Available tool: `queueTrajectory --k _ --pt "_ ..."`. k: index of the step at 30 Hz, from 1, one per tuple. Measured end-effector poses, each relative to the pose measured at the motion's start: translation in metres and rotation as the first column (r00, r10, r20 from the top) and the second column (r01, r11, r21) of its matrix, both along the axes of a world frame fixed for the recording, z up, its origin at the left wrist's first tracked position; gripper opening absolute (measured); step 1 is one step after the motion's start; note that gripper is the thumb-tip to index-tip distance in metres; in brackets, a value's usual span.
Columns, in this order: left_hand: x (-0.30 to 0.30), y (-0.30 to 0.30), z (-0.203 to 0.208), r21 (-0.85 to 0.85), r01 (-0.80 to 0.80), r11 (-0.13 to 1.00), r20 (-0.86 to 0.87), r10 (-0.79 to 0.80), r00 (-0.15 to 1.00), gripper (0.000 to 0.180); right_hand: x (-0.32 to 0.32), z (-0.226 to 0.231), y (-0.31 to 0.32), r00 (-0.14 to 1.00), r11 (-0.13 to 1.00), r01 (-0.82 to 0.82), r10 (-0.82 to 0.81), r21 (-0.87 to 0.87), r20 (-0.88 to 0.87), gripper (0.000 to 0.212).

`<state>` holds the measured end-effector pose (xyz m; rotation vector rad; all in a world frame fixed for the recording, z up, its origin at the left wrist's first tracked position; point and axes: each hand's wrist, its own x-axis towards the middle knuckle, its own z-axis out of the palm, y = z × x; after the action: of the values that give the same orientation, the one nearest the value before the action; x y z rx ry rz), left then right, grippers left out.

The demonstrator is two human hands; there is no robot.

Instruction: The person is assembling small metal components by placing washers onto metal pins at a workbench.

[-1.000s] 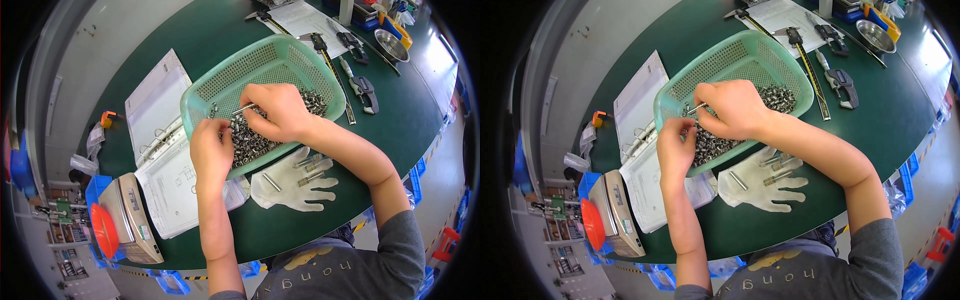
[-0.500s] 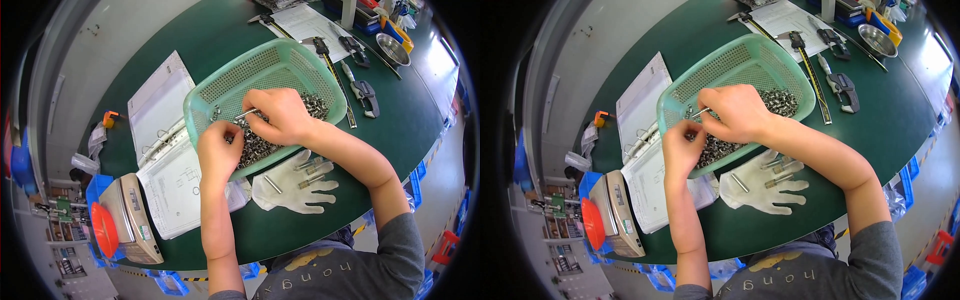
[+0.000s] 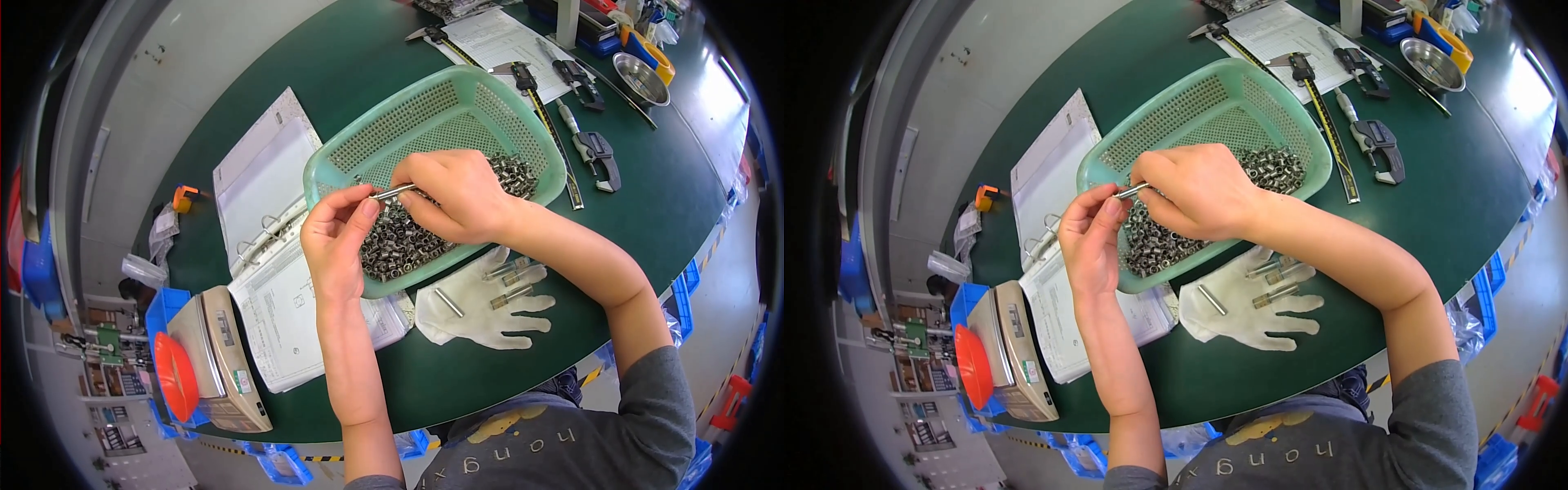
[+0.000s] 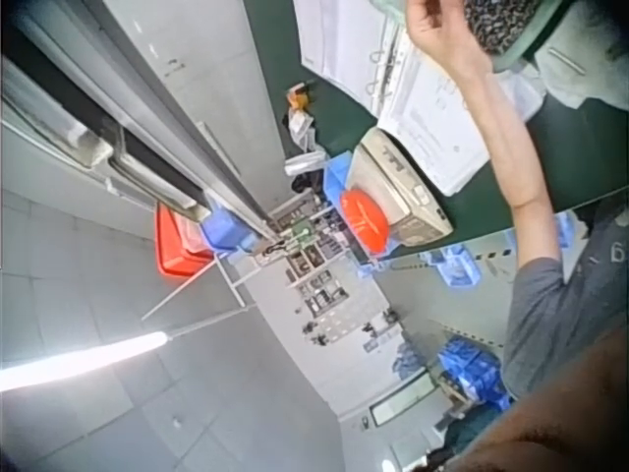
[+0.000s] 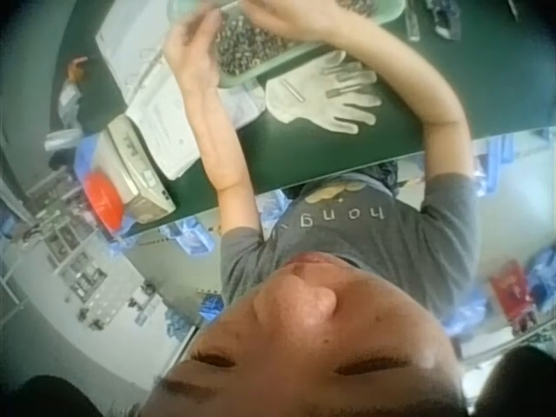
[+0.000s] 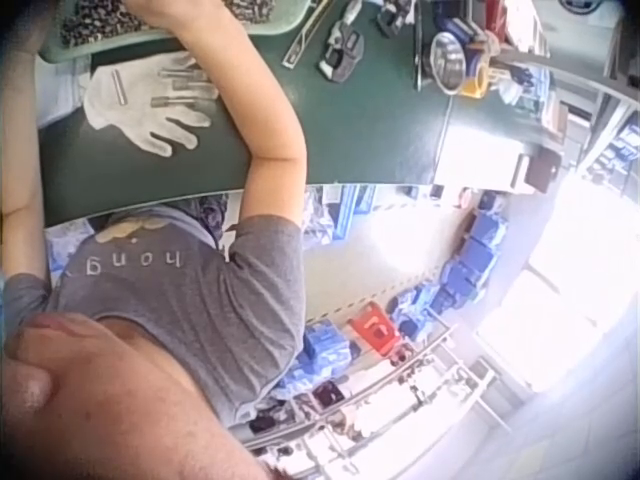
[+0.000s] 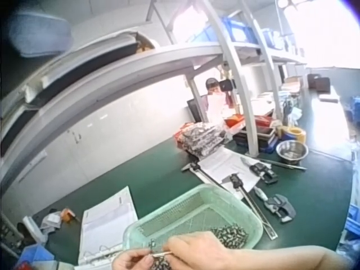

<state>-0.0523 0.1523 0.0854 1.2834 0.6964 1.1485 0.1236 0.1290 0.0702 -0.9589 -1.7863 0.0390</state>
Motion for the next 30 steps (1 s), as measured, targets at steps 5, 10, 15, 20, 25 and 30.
queueTrajectory --k 5,10,15,20,25,30 --pt "0.002 0.0 -0.001 0.118 -0.055 0.992 -0.097 0.067 0.993 0.017 0.0 -0.001 0.001 0.999 0.999 0.006 -0.008 0.052 0.05 0.014" --pt "-0.004 0.001 -0.004 0.121 -0.03 0.992 -0.114 0.043 0.993 0.018 0.0 -0.002 0.003 0.995 0.995 -0.059 0.052 0.076 0.086 0.019" --pt "0.006 -0.002 -0.003 0.056 -0.046 0.997 -0.102 0.051 0.993 0.018 -0.003 0.0 0.002 0.998 0.997 -0.035 0.032 0.066 0.048 0.023" --pt "0.002 0.002 -0.003 0.002 -0.02 1.0 -0.153 0.02 0.988 0.014 0.004 -0.003 0.005 0.987 0.995 -0.087 0.08 0.042 0.141 0.022" --pt "-0.028 0.014 0.001 0.053 -0.165 0.985 -0.193 0.172 0.966 0.012 0.026 0.021 0.006 0.994 0.935 -0.031 0.066 -0.354 0.087 0.016" --pt "-0.014 0.01 0.004 0.04 -0.238 0.97 -0.137 0.242 0.961 0.013 0.053 0.013 0.016 0.883 0.825 0.404 -0.239 -0.396 0.403 0.02"
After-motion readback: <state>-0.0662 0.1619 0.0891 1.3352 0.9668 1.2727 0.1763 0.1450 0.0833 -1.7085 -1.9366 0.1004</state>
